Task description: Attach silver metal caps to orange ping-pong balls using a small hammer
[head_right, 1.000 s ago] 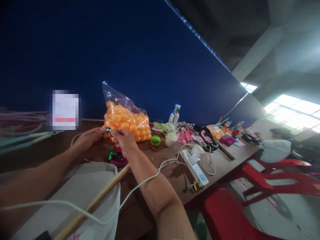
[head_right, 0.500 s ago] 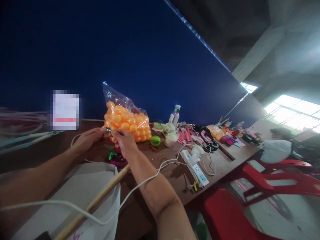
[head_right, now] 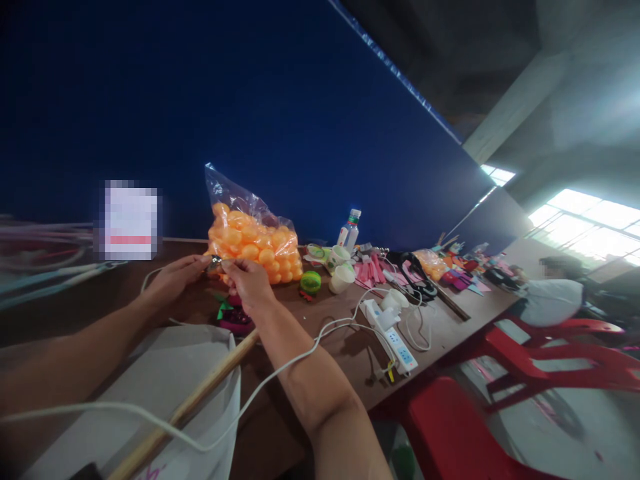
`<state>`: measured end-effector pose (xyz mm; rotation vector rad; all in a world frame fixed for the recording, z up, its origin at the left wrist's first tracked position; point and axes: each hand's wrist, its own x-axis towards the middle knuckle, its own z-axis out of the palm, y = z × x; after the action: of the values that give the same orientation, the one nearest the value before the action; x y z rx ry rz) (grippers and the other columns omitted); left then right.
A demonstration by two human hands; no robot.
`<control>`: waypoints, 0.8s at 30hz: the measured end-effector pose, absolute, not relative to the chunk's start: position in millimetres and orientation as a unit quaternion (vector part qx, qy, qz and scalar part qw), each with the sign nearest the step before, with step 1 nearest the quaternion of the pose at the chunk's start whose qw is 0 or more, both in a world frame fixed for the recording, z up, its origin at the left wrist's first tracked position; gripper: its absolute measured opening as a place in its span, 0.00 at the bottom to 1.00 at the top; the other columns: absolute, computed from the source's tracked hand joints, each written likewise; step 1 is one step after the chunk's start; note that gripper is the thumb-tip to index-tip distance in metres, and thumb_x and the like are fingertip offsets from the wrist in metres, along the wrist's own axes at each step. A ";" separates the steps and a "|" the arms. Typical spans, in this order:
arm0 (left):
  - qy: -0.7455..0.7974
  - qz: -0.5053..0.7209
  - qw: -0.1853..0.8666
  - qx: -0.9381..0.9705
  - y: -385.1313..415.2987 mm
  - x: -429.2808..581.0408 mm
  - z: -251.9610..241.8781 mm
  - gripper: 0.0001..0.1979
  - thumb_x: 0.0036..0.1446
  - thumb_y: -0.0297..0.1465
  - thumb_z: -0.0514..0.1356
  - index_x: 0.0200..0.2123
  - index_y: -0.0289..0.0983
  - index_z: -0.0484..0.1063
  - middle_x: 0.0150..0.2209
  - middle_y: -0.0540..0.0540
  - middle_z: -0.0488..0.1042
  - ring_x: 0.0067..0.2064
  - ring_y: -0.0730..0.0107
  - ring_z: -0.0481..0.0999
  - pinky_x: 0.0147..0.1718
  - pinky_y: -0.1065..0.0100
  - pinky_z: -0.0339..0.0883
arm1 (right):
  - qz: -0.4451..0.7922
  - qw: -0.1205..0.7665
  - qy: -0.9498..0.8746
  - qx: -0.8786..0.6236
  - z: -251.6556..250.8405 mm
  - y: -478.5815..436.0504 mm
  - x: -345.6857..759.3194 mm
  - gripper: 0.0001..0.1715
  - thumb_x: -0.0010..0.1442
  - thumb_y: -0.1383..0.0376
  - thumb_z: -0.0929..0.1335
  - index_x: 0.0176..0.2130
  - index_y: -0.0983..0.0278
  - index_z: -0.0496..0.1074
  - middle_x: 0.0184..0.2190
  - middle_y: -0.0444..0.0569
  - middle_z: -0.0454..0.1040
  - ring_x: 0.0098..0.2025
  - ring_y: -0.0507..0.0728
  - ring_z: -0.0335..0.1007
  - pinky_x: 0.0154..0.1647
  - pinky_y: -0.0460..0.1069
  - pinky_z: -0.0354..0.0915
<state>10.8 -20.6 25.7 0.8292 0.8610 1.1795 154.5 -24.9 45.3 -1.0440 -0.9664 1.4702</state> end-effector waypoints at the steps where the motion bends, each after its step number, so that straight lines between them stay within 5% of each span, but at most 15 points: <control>1: 0.381 0.524 0.666 0.369 -20.4 10.6 25.1 0.09 0.61 0.34 0.63 0.42 0.36 0.75 0.41 0.46 0.78 0.37 0.65 0.79 0.34 0.60 0.76 | 0.612 0.522 -0.404 -0.436 45.0 -24.9 154.4 0.16 0.46 0.60 0.77 0.28 0.65 0.71 0.24 0.41 0.71 0.19 0.43 0.53 0.16 0.40 0.46; 24: 0.369 0.528 0.668 0.373 -20.3 8.2 21.5 0.10 0.61 0.34 0.63 0.44 0.36 0.74 0.42 0.45 0.78 0.38 0.65 0.78 0.34 0.60 0.76 | 0.622 0.516 -0.414 -0.419 45.1 -24.6 155.1 0.15 0.47 0.60 0.77 0.28 0.66 0.71 0.24 0.41 0.71 0.20 0.44 0.54 0.17 0.41 0.47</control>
<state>8.2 -20.3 21.5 0.8403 0.8335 1.1916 155.1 -24.6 45.1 -1.0052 -0.9937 1.4935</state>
